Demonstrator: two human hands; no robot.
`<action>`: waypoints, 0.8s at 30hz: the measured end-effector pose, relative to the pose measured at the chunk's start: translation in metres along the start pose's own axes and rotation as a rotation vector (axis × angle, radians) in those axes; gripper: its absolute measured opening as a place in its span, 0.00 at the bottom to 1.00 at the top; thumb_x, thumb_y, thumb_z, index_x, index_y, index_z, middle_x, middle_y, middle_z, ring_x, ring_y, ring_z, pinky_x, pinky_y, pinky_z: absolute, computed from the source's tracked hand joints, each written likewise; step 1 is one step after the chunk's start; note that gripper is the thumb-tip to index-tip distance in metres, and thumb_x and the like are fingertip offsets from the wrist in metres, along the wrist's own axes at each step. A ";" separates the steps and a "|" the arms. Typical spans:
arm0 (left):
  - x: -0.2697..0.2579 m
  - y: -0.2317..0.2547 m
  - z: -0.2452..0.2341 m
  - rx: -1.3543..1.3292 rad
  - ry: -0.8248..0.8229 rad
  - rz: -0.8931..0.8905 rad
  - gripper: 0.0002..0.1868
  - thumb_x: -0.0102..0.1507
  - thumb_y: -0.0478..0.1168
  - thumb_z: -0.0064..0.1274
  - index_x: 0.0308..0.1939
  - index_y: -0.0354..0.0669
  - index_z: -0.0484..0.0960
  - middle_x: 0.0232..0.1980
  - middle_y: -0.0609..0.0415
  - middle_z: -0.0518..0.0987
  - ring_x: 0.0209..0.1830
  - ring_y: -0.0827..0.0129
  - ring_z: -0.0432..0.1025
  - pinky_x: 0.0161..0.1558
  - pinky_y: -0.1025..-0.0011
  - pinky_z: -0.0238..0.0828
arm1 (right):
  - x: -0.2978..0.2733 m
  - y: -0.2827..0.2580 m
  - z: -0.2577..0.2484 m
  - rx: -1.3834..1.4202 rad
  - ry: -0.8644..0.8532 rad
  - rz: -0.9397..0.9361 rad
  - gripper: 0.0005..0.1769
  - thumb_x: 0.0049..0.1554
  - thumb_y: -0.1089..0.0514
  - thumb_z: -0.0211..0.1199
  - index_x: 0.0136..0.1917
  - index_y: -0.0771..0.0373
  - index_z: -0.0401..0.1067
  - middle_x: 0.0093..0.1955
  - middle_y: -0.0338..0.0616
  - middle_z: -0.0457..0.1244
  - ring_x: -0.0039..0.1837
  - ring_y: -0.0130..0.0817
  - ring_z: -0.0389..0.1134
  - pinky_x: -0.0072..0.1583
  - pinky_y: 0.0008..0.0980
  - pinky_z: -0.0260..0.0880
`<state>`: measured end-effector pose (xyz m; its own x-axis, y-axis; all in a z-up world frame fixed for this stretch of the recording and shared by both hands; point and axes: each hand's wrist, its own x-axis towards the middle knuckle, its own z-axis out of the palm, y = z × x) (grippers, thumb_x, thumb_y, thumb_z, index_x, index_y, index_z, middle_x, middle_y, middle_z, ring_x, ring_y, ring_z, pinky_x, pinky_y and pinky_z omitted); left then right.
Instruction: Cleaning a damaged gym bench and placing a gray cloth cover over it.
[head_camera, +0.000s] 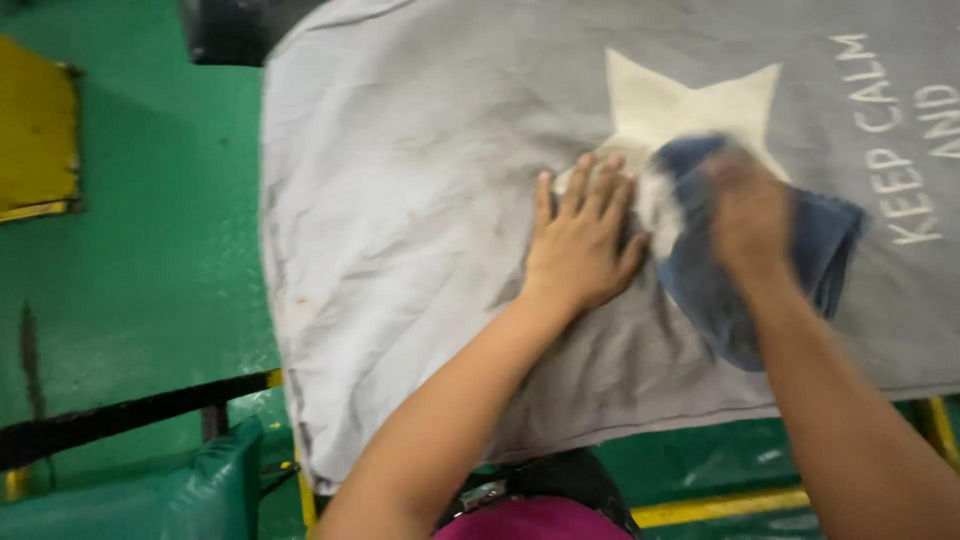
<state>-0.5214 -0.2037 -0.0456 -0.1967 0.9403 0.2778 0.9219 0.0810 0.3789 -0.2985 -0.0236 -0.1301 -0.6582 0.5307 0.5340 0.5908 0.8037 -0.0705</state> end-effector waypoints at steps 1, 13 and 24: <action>0.000 -0.001 0.001 0.009 -0.007 0.002 0.37 0.66 0.60 0.46 0.74 0.46 0.66 0.82 0.50 0.57 0.84 0.52 0.46 0.78 0.38 0.33 | -0.012 0.037 0.025 -0.304 0.062 -0.036 0.13 0.77 0.58 0.52 0.69 0.65 0.71 0.62 0.54 0.66 0.62 0.47 0.67 0.66 0.43 0.66; -0.061 -0.133 -0.086 -0.411 0.042 0.193 0.22 0.69 0.50 0.53 0.68 0.61 0.78 0.76 0.63 0.72 0.77 0.62 0.64 0.80 0.50 0.59 | 0.040 -0.322 -0.117 -0.016 0.021 0.005 0.18 0.74 0.53 0.48 0.67 0.69 0.68 0.73 0.59 0.62 0.76 0.56 0.63 0.76 0.48 0.63; -0.137 -0.267 -0.140 -0.100 0.041 0.449 0.31 0.68 0.64 0.48 0.74 0.71 0.68 0.80 0.62 0.62 0.83 0.60 0.55 0.80 0.41 0.46 | -0.046 -0.286 -0.020 -0.136 -0.062 0.449 0.20 0.69 0.49 0.60 0.69 0.61 0.69 0.71 0.56 0.58 0.68 0.50 0.61 0.71 0.42 0.63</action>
<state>-0.7869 -0.4007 -0.0613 0.1998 0.8610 0.4678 0.8825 -0.3656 0.2958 -0.4280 -0.2826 -0.1178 -0.3475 0.8360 0.4247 0.8766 0.4505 -0.1695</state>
